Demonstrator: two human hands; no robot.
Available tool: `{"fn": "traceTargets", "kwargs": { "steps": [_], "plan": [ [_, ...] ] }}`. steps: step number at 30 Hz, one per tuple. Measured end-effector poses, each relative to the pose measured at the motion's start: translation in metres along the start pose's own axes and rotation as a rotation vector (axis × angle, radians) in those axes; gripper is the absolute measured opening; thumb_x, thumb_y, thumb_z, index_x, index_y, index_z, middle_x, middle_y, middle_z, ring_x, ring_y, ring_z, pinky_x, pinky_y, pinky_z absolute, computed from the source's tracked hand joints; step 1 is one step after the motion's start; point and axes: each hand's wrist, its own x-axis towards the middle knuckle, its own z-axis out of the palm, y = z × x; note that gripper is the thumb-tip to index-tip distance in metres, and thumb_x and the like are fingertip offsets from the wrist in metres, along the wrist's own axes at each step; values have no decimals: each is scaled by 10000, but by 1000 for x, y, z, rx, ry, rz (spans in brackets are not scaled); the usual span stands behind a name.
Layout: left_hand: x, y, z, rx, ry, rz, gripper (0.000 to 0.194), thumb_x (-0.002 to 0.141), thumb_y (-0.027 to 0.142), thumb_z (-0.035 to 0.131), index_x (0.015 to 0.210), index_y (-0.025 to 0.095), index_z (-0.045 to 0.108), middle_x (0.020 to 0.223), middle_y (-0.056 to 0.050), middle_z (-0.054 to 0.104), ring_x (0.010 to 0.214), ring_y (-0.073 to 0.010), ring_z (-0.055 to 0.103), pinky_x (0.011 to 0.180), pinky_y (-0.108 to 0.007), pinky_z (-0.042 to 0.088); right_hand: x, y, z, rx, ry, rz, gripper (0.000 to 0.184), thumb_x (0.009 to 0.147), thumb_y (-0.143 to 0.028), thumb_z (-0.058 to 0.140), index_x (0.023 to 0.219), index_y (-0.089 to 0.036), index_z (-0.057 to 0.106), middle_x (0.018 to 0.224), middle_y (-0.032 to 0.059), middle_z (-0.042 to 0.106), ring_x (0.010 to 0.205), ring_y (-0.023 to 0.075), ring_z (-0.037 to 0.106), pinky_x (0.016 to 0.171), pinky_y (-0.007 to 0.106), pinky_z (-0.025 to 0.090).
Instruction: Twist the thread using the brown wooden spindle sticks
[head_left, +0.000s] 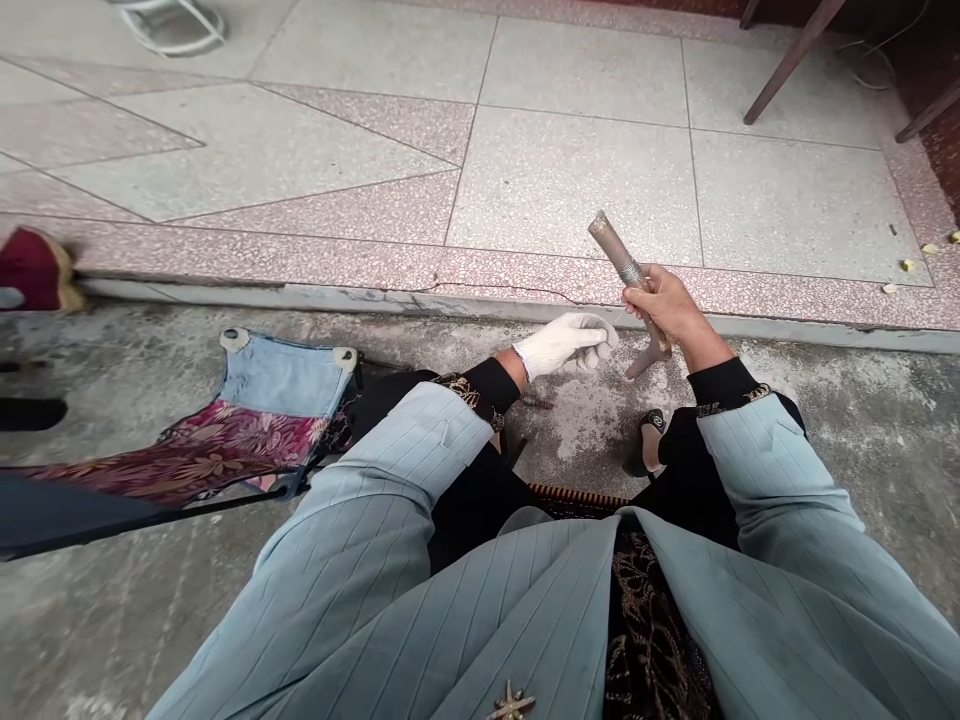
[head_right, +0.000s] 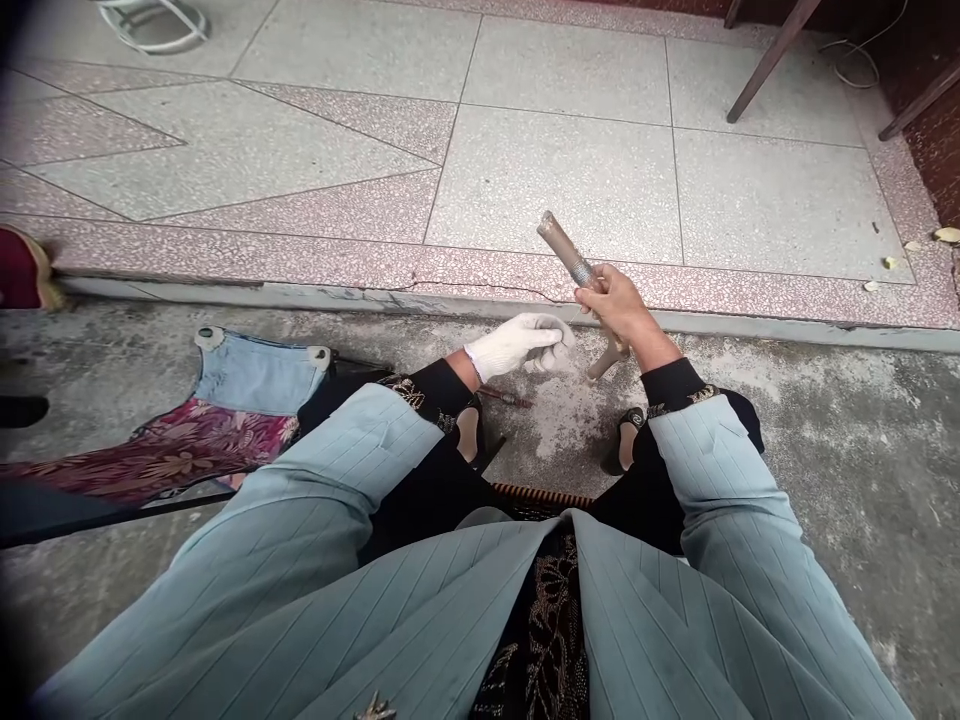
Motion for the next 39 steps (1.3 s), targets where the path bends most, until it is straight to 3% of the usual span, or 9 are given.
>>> {"fn": "traceTargets", "kwargs": {
  "steps": [4, 8, 16, 29, 34, 36, 39],
  "plan": [
    [3, -8, -9, -155, -64, 38, 318, 853, 324, 677, 1059, 82, 678, 784, -84, 713, 535, -98, 626, 511, -207, 499, 1, -3, -8, -1, -11, -58, 186, 784, -256, 691, 849, -196, 526, 669, -17, 607, 591, 110, 560, 550, 235, 419],
    [5, -12, -14, -249, -118, 11, 308, 856, 263, 647, 1083, 59, 684, 767, -104, 727, 544, -125, 657, 515, -215, 518, -1, -4, -16, 67, -42, -106, 231, 775, -293, 726, 834, -198, 524, 708, -11, 622, 614, 108, 583, 561, 236, 441],
    [-3, -1, -1, -406, -153, 69, 229, 858, 228, 621, 988, 54, 695, 691, -63, 672, 462, -101, 591, 420, -199, 443, 1, -3, -20, 142, -51, -176, 293, 769, -364, 745, 874, -206, 522, 720, -23, 605, 632, 107, 585, 576, 238, 459],
    [-2, -5, 13, -450, -286, 64, 312, 710, 336, 831, 887, 121, 691, 592, 23, 573, 367, -31, 408, 364, -166, 264, -2, -5, -16, 185, -146, -214, 269, 779, -368, 727, 886, -195, 550, 723, -10, 619, 621, 104, 555, 588, 238, 448],
    [-3, -1, 18, -262, -132, 68, 295, 734, 357, 788, 877, 134, 658, 643, 12, 602, 405, -34, 424, 384, -169, 238, -5, -7, -16, 175, -76, -180, 307, 755, -403, 730, 885, -201, 539, 760, -7, 614, 642, 103, 554, 584, 228, 448],
    [-4, 4, 19, -58, 3, 106, 232, 796, 340, 708, 913, 148, 647, 665, 10, 619, 420, -45, 440, 399, -180, 261, -5, -5, -15, 139, -5, -142, 288, 759, -383, 719, 872, -200, 528, 768, -9, 610, 623, 94, 533, 566, 222, 432],
    [-3, 11, 19, 418, 276, 205, 134, 838, 272, 612, 904, 160, 641, 706, -6, 653, 512, -83, 529, 493, -213, 379, -2, 1, -14, 21, 116, -39, 210, 784, -320, 669, 860, -197, 516, 732, -18, 586, 587, 94, 504, 545, 226, 403]
  ]
}}
